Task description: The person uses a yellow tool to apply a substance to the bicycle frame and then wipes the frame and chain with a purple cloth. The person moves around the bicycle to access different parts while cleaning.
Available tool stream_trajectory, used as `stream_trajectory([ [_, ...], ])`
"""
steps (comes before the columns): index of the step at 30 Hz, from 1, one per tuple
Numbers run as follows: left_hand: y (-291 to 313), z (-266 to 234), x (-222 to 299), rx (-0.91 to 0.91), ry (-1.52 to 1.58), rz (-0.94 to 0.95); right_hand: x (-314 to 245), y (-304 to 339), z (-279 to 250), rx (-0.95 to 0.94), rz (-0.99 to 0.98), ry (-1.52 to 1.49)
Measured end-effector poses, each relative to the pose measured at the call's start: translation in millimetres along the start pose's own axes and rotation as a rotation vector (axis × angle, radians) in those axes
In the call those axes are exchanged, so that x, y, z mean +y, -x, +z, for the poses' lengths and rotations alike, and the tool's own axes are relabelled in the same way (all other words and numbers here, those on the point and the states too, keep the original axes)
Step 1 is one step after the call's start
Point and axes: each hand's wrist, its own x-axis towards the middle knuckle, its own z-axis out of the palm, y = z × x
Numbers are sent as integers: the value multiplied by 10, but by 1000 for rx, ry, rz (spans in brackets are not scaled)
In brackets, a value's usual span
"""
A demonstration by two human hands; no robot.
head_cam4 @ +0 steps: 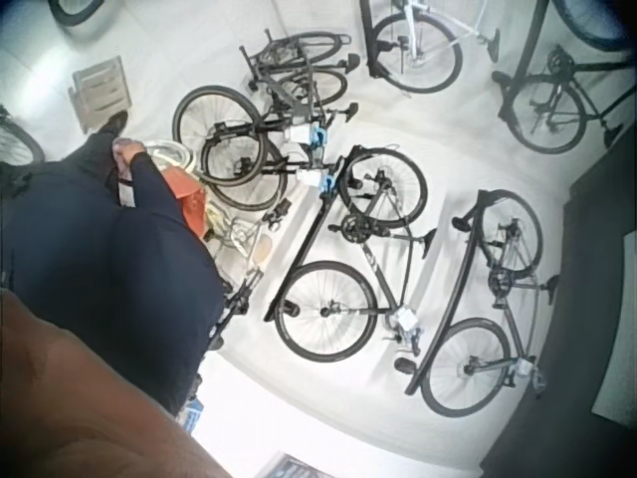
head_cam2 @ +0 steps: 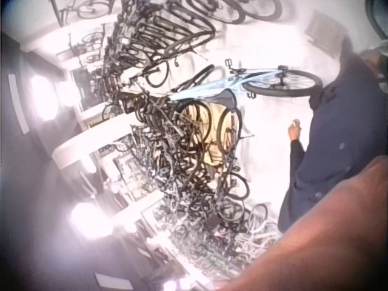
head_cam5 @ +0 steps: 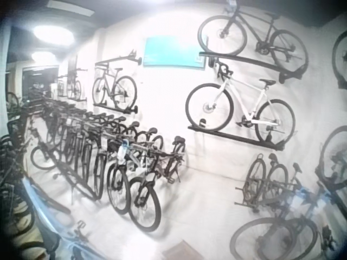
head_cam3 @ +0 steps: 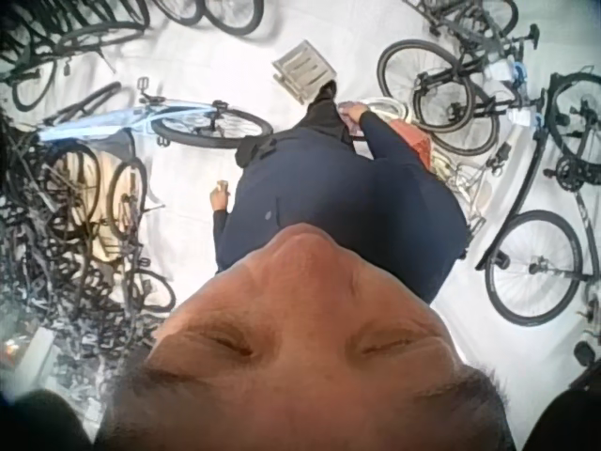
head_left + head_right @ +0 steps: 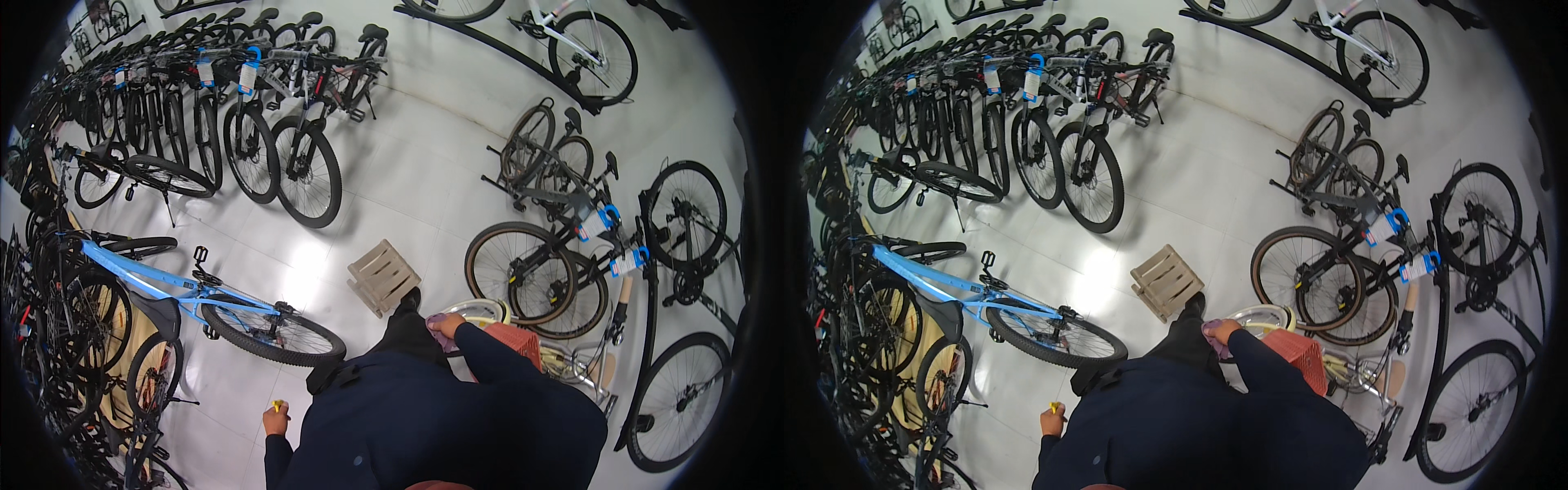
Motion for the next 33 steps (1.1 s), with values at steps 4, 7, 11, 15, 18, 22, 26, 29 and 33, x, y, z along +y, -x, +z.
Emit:
stream_trajectory([
  [4, 165, 221, 114, 122, 75, -87, 29, -626, -56, -129, -188, 179],
  [7, 118, 512, 403, 95, -10, 113, -85, -1023, -312, -141, -196, 82],
  [11, -88, 944, 1087, 175, -68, 94, -260, -1260, -1223, -220, -292, 174],
  [15, 44, 1322, 1890, 312, 50, 53, -431, -1560, -1963, -290, -436, 268],
  [18, 231, 1486, 2358, 334, -20, -42, -444, -2029, -2295, -313, -472, 368],
  [22, 577, 1701, 2574, 396, 115, -254, -528, -2531, -2305, -270, -217, 78],
  [26, 728, 1890, 2461, 407, 121, -366, -943, -2760, -2221, -212, -213, 93],
  [29, 701, 2055, 2304, 452, 184, -393, -1388, -2748, -2056, -168, -238, 157],
  [33, 422, 2092, 2127, 485, 268, -396, -1977, -2651, -1961, -264, -307, 82],
])
